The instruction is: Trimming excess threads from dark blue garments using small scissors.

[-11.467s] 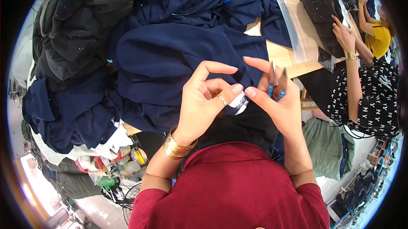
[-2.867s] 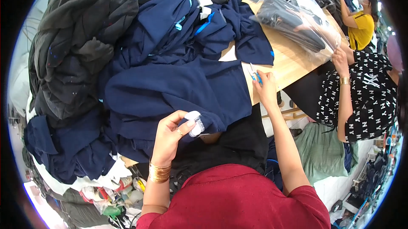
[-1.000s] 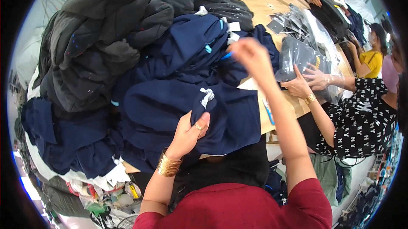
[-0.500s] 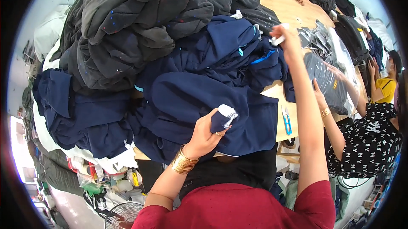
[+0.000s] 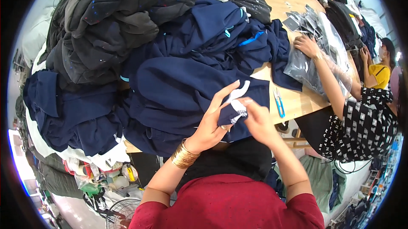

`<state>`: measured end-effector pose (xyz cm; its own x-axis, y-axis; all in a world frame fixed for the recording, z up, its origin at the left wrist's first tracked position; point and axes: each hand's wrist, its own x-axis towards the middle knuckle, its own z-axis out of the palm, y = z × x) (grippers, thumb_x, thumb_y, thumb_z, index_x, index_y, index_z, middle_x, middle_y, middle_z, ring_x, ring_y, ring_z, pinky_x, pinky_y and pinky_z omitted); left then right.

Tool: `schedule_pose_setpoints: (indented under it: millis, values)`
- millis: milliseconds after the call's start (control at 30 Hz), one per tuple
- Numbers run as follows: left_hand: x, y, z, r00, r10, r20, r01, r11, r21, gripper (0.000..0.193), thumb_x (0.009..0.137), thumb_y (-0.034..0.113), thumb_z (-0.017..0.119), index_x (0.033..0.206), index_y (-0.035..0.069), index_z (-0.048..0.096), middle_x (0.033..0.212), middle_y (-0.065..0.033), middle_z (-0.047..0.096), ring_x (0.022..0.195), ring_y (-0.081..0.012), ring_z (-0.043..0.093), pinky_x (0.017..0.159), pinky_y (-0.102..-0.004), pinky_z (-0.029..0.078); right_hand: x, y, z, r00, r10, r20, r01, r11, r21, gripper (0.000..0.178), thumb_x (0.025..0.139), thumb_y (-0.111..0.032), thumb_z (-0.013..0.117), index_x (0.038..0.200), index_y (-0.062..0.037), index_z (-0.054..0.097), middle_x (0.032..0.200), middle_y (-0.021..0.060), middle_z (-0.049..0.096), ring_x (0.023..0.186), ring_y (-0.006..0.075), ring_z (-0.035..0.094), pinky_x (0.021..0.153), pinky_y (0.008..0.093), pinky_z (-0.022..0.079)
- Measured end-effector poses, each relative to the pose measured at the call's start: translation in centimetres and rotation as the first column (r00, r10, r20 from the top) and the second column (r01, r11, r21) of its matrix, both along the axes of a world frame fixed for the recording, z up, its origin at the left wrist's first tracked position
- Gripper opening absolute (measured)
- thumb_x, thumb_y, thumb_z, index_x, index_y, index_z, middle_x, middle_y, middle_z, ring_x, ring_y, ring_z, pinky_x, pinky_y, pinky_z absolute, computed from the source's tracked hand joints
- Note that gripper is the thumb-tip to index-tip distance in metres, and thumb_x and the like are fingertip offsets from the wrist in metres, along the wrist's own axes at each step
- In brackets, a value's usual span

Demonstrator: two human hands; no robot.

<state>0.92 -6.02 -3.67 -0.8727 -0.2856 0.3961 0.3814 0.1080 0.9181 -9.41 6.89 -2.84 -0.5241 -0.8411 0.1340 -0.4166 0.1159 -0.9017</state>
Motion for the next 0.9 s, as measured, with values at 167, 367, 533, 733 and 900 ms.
schedule_pose_setpoints:
  millis: [167, 367, 533, 733, 900]
  values:
    - [0.0, 0.7, -0.5, 0.993, -0.112, -0.04, 0.105, 0.984, -0.142, 0.043, 0.074, 0.001, 0.06, 0.116, 0.008, 0.059, 0.111, -0.01, 0.058, 0.109, -0.0284, 0.052, 0.095, -0.0375, 0.038, 2.4, 2.3, 0.9, 0.917, 0.025, -0.399, -0.024, 1.0, 0.008, 0.019, 0.072, -0.002, 0.061, 0.09, -0.0006, 0.055, 0.069, 0.0124, 0.058, 0.062, 0.0312, 0.06, 0.054, 0.0371, 0.047]
    - [0.4, 2.0, -0.9, 0.999, -0.018, -0.033, 0.009, 0.968, -0.252, 0.043, 0.07, 0.009, 0.069, 0.113, 0.009, 0.061, 0.095, -0.0072, 0.058, 0.09, -0.0224, 0.054, 0.08, -0.0317, 0.045, 3.5, 3.4, 1.6, 0.895, -0.003, -0.446, -0.014, 0.999, -0.036, 0.026, 0.072, -0.003, 0.062, 0.097, -0.0004, 0.056, 0.07, 0.0103, 0.059, 0.061, 0.027, 0.061, 0.054, 0.0343, 0.049]
    - [0.3, 2.3, -2.1, 0.995, -0.004, -0.096, -0.015, 0.981, -0.193, 0.04, 0.072, 0.003, 0.068, 0.111, 0.008, 0.062, 0.097, -0.0081, 0.049, 0.091, -0.0202, 0.056, 0.094, -0.0358, 0.045, 3.7, 3.1, 2.1, 0.877, -0.014, -0.481, -0.026, 0.997, -0.075, 0.025, 0.073, -0.003, 0.062, 0.097, -0.0002, 0.057, 0.067, 0.0084, 0.057, 0.059, 0.0237, 0.061, 0.053, 0.0314, 0.048]
    - [0.2, 2.3, -2.2, 0.994, 0.001, -0.109, -0.02, 0.986, -0.168, 0.039, 0.073, 0.002, 0.067, 0.111, 0.008, 0.062, 0.096, -0.0088, 0.05, 0.091, -0.0211, 0.056, 0.094, -0.0374, 0.045, 3.8, 3.0, 1.9, 0.892, -0.019, -0.452, -0.019, 0.997, -0.08, 0.022, 0.073, -0.003, 0.063, 0.094, -0.0007, 0.057, 0.066, 0.0088, 0.057, 0.058, 0.0241, 0.06, 0.052, 0.0318, 0.048]
    - [0.3, 2.2, -1.8, 0.995, 0.013, -0.101, -0.032, 0.981, -0.189, 0.039, 0.073, 0.002, 0.067, 0.111, 0.008, 0.062, 0.096, -0.0093, 0.05, 0.091, -0.0214, 0.056, 0.094, -0.0376, 0.045, 3.9, 2.7, 2.1, 0.895, -0.052, -0.444, -0.003, 0.993, -0.122, 0.019, 0.072, -0.002, 0.064, 0.09, -0.0013, 0.057, 0.065, 0.0092, 0.058, 0.057, 0.0246, 0.06, 0.052, 0.0324, 0.048]
